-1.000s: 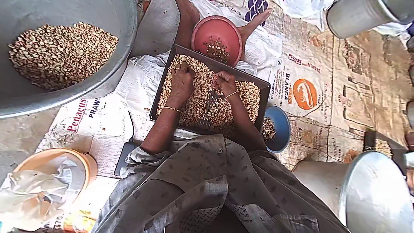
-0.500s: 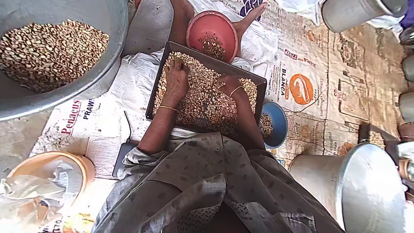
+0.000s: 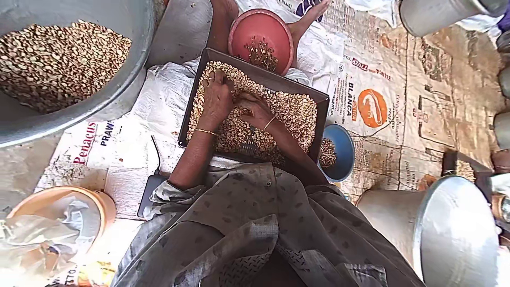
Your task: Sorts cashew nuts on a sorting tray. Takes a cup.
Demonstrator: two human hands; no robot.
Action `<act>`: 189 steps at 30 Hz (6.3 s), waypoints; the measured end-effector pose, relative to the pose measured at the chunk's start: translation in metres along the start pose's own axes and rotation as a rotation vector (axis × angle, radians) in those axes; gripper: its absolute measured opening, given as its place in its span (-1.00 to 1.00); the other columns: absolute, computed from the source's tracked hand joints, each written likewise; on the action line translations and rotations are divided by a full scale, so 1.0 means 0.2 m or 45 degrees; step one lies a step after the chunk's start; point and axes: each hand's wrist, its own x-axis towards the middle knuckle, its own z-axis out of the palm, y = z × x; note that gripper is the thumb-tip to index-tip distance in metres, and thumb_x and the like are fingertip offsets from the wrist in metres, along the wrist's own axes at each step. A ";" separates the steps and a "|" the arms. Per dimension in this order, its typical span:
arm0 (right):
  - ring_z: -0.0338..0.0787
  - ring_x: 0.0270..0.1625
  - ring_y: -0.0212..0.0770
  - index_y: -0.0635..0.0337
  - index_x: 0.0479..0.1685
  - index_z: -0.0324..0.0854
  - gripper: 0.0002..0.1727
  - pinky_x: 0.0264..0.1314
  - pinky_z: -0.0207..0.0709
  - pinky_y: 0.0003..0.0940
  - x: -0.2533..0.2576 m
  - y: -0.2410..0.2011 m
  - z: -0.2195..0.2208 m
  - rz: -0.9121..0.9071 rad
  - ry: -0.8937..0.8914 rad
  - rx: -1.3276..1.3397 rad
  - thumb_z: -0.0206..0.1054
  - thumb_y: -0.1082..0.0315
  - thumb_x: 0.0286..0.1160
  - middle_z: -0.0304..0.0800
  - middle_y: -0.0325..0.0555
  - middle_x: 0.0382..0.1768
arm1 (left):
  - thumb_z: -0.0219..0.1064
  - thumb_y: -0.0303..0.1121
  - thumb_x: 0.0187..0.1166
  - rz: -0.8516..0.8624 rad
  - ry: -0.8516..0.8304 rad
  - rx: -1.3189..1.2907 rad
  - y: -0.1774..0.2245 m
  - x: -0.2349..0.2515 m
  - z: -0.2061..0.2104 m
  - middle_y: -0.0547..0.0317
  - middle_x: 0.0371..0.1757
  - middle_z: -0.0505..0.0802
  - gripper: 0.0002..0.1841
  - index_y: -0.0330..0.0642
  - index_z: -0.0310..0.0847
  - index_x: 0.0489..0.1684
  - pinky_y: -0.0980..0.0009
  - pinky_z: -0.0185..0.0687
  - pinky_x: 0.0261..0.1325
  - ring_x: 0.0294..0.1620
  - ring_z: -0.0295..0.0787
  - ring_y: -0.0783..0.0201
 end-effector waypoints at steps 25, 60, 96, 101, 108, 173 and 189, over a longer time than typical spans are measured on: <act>0.64 0.50 0.19 0.12 0.04 0.84 -0.62 0.48 0.47 0.19 0.11 0.04 -0.17 0.578 0.031 -0.368 0.22 0.63 0.39 0.75 0.13 0.32 | 0.20 -0.62 0.51 -0.058 0.009 0.037 0.00 0.00 -0.01 -0.39 0.33 0.66 -0.74 -0.37 0.78 0.02 -0.35 0.30 0.46 0.49 0.48 -0.41; 0.56 0.55 0.19 0.11 0.05 0.84 -0.78 0.52 0.29 0.25 0.06 0.16 -0.05 0.251 0.165 -0.316 0.33 0.38 0.56 0.77 0.02 0.36 | 0.19 -0.62 0.51 -0.078 -0.022 0.048 0.00 0.00 -0.01 -0.39 0.40 0.63 -0.73 -0.38 0.76 0.05 -0.35 0.25 0.53 0.55 0.42 -0.42; 0.61 0.53 0.21 0.30 0.27 0.71 -0.60 0.57 0.42 0.07 -0.46 0.17 -0.36 0.784 0.539 -0.419 0.09 0.54 0.54 0.70 0.24 0.39 | 0.21 -0.61 0.48 -0.065 -0.045 0.014 0.00 -0.01 -0.03 -0.44 0.41 0.61 -0.72 -0.39 0.75 0.07 -0.38 0.19 0.54 0.56 0.39 -0.46; 0.90 -0.02 -0.08 0.39 0.07 0.76 -0.74 0.09 0.75 -0.20 -0.36 -0.01 -0.12 0.288 0.439 0.212 0.22 0.48 0.61 0.88 0.16 0.00 | 0.20 -0.59 0.50 -0.075 -0.031 0.030 -0.01 -0.01 -0.02 -0.45 0.43 0.60 -0.74 -0.38 0.75 0.04 -0.39 0.17 0.56 0.59 0.35 -0.47; 0.25 0.81 0.20 -0.15 0.13 0.89 -0.66 0.80 -0.10 0.38 -0.20 -0.28 0.16 -0.288 -0.314 -0.022 0.47 0.34 0.37 0.58 0.00 0.60 | 0.18 -0.56 0.53 -0.078 -0.012 0.031 -0.01 -0.01 -0.01 -0.40 0.42 0.63 -0.74 -0.36 0.76 0.02 -0.35 0.19 0.57 0.59 0.38 -0.42; 0.80 0.22 0.25 0.30 -0.09 0.81 -0.79 0.11 0.66 0.19 -0.57 -0.08 0.04 0.340 0.034 -0.277 0.26 0.45 0.55 0.82 0.19 0.12 | 0.19 -0.60 0.48 -0.115 -0.057 0.043 0.00 0.00 -0.02 -0.38 0.47 0.60 -0.69 -0.30 0.78 0.08 -0.33 0.15 0.61 0.61 0.36 -0.40; 0.84 0.11 0.20 0.31 0.05 0.75 -0.77 0.20 0.60 0.24 -0.55 -0.10 -0.02 0.530 -0.042 0.007 0.24 0.42 0.63 0.86 0.19 0.01 | 0.23 -0.61 0.48 -0.093 -0.026 0.033 -0.01 -0.01 -0.01 -0.42 0.43 0.62 -0.72 -0.36 0.78 0.06 -0.36 0.19 0.56 0.57 0.40 -0.43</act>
